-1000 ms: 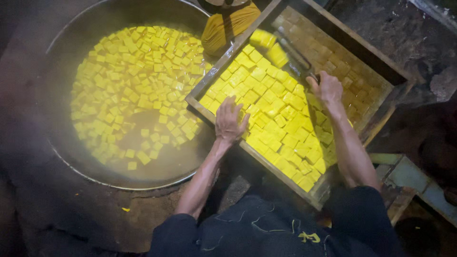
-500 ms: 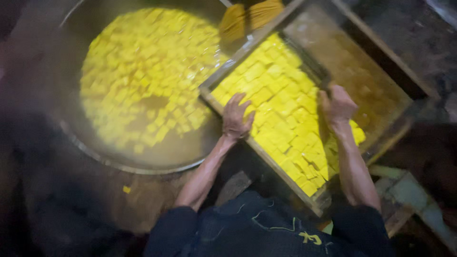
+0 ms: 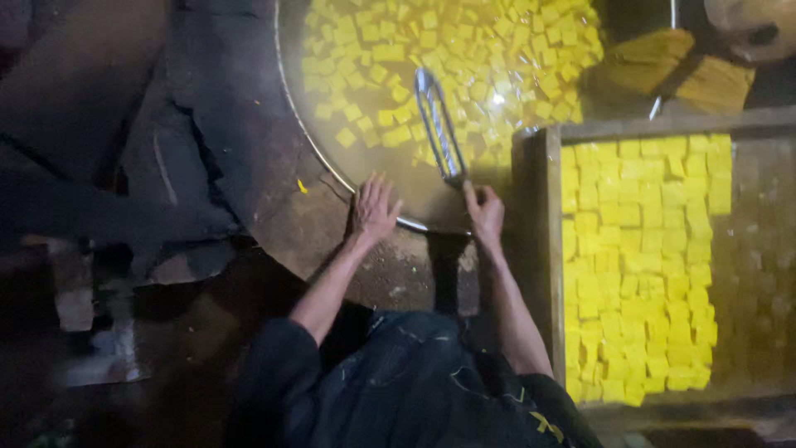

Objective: The person uses a large slotted spoon to scoop yellow cubed food items from a steaming pot and places them into a wooden tray. The person repeatedly scoops and arranges the items in the tray throughout the clip.

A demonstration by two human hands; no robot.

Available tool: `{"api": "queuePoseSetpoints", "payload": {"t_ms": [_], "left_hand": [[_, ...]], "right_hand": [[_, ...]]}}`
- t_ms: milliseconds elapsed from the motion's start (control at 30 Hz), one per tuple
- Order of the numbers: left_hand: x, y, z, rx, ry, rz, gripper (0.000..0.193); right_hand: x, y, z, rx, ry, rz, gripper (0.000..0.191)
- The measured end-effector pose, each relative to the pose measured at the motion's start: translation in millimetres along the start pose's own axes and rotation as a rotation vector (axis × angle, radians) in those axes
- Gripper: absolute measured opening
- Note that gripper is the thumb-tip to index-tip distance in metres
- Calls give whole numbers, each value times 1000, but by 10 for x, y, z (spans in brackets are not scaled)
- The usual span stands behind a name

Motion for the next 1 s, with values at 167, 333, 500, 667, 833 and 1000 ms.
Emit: {"api": "queuePoseSetpoints", "payload": {"t_ms": [167, 333, 500, 667, 833, 1000], "left_hand": [[192, -89, 76, 102, 4, -4, 69], [305, 16, 142, 117, -52, -44, 67], [401, 46, 254, 133, -85, -72, 65], [433, 45, 237, 127, -113, -65, 60], [439, 96, 224, 146, -116, -77, 58], [411, 145, 205, 165, -116, -61, 57]], "right_hand": [[-92, 273, 694, 12, -256, -65, 58], [53, 842, 1024, 66, -409, -199, 54], [302, 1430, 1578, 119, -693, -169, 49], [558, 1556, 2076, 112, -421, -161, 50], [723, 1532, 2528, 66, -167, -98, 46], [920, 1543, 2780, 28, 314, 117, 39]]}}
Point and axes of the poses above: each hand's wrist, its own y-axis towards the middle knuckle, its own z-axis out of the palm, x = y × z, the point moved 10 cm from there along y, towards the middle knuckle, and after that the axes turned 10 degrees about -x, right-handed, at the moved point
